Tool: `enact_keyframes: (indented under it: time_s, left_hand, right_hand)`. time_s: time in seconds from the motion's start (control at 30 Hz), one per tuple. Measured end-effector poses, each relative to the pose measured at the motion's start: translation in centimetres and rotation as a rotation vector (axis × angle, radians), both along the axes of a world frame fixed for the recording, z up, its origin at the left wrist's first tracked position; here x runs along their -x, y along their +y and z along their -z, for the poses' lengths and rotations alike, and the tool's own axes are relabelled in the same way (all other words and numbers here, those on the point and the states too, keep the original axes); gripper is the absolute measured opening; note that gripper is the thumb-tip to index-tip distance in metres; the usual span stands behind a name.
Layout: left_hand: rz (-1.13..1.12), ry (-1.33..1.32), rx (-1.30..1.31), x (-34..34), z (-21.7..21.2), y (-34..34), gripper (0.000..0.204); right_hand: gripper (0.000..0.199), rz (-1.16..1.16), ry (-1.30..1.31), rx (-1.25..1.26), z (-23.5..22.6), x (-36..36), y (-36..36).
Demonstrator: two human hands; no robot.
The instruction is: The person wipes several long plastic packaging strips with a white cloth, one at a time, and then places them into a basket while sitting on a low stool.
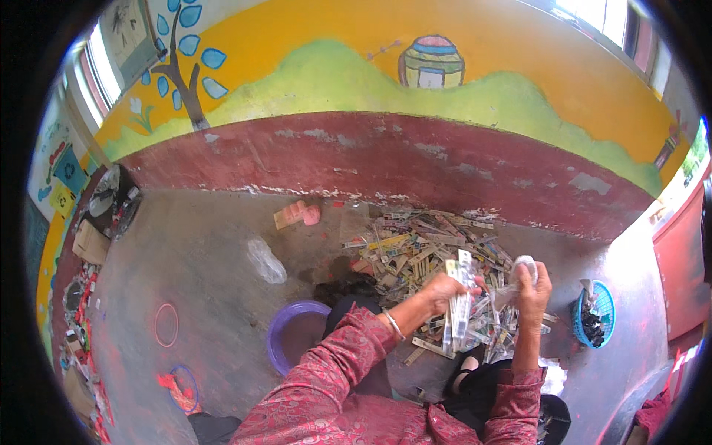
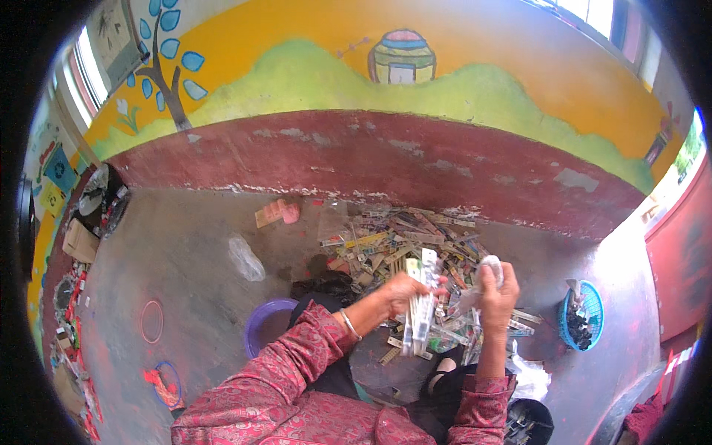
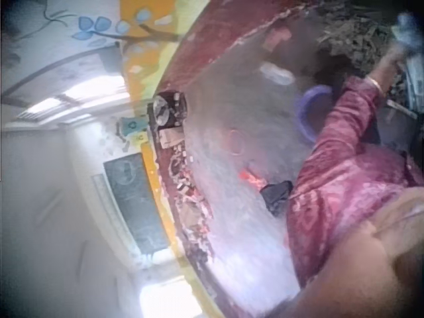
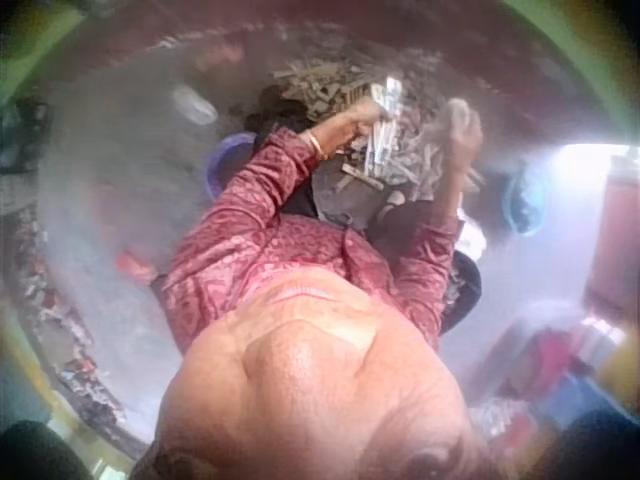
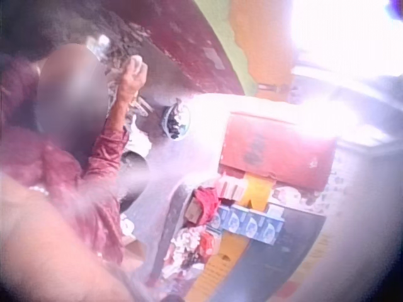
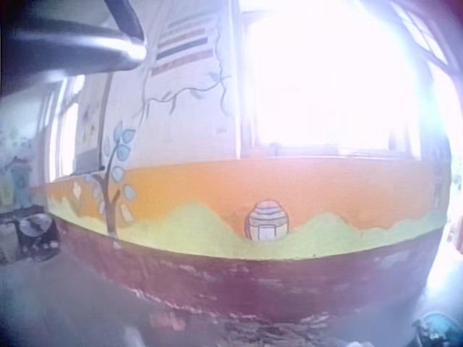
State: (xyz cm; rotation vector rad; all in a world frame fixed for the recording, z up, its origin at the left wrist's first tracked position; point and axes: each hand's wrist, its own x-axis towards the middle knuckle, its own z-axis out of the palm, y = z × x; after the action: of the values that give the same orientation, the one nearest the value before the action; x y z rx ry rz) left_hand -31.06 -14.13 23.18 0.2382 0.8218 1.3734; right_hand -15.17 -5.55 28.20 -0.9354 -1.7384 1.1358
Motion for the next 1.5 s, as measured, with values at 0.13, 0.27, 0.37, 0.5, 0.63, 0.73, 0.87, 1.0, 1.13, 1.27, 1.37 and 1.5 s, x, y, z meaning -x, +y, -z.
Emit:
enact_keyframes:
  time_s: [0.13, 0.27, 0.37, 0.5, 0.63, 0.73, 0.87, 1.0, 1.13, 1.27, 1.37, 1.5]
  left_hand:
    - [-0.104, 0.209, 0.078, -1.5, 1.8, 0.8, 0.033]
    - [-0.19, -0.145, -0.068, 0.0, 4.4, 1.6, 0.02]
    - [-0.166, -0.236, -0.116, 1.2, 4.7, 1.6, 0.02]
    - [-0.251, -0.126, 0.016, 0.8, 1.7, 1.3, 0.031]
    - [-0.259, -0.067, 0.098, 0.7, 1.7, 2.4, 0.028]
    - [-0.165, -0.22, -0.084, 3.0, 2.1, 3.0, 0.018]
    - [-0.225, -0.192, 0.047, 6.3, 4.4, 1.2, 0.013]
    - [-0.356, -0.201, 0.099, 7.4, 4.0, 1.5, 0.013]
    - [-0.689, -0.031, 0.059, 8.7, 2.7, 1.9, 0.015]
    - [-0.877, -0.01, -0.054, 7.9, 0.9, 2.6, 0.017]
    - [-0.872, -0.17, -0.158, 7.4, 1.2, 3.5, 0.012]
    - [-0.831, -0.194, -0.174, 4.3, 0.7, 4.7, 0.012]
  right_hand:
    - [0.015, -0.05, -0.354, -0.514, 3.1, 3.2, -3.0]
    - [0.019, -0.128, -0.359, -0.478, 3.9, 4.4, -3.9]
    - [0.019, -0.159, -0.301, -0.525, 4.1, 3.9, -4.2]
    - [0.021, -0.137, -0.148, -0.117, 4.7, 2.7, -2.3]
    - [0.022, -0.097, -0.231, -0.393, 3.9, 2.1, -1.7]
    - [0.022, -0.197, -0.308, -0.768, 4.2, 3.4, -3.0]
    - [0.03, -0.272, -0.38, -0.846, 5.6, 5.1, -5.3]
    - [0.023, -0.325, -0.437, -0.859, 5.3, 4.1, -4.8]
    - [0.015, -0.492, -0.559, -0.75, 6.0, 2.0, -4.4]
    - [0.018, -0.423, -1.076, -0.243, 7.3, -0.9, -2.7]
    - [0.034, -0.522, -0.455, 0.431, 7.4, 1.1, -4.6]
    - [0.05, -0.497, 0.172, 1.0, 7.9, 4.8, -6.4]
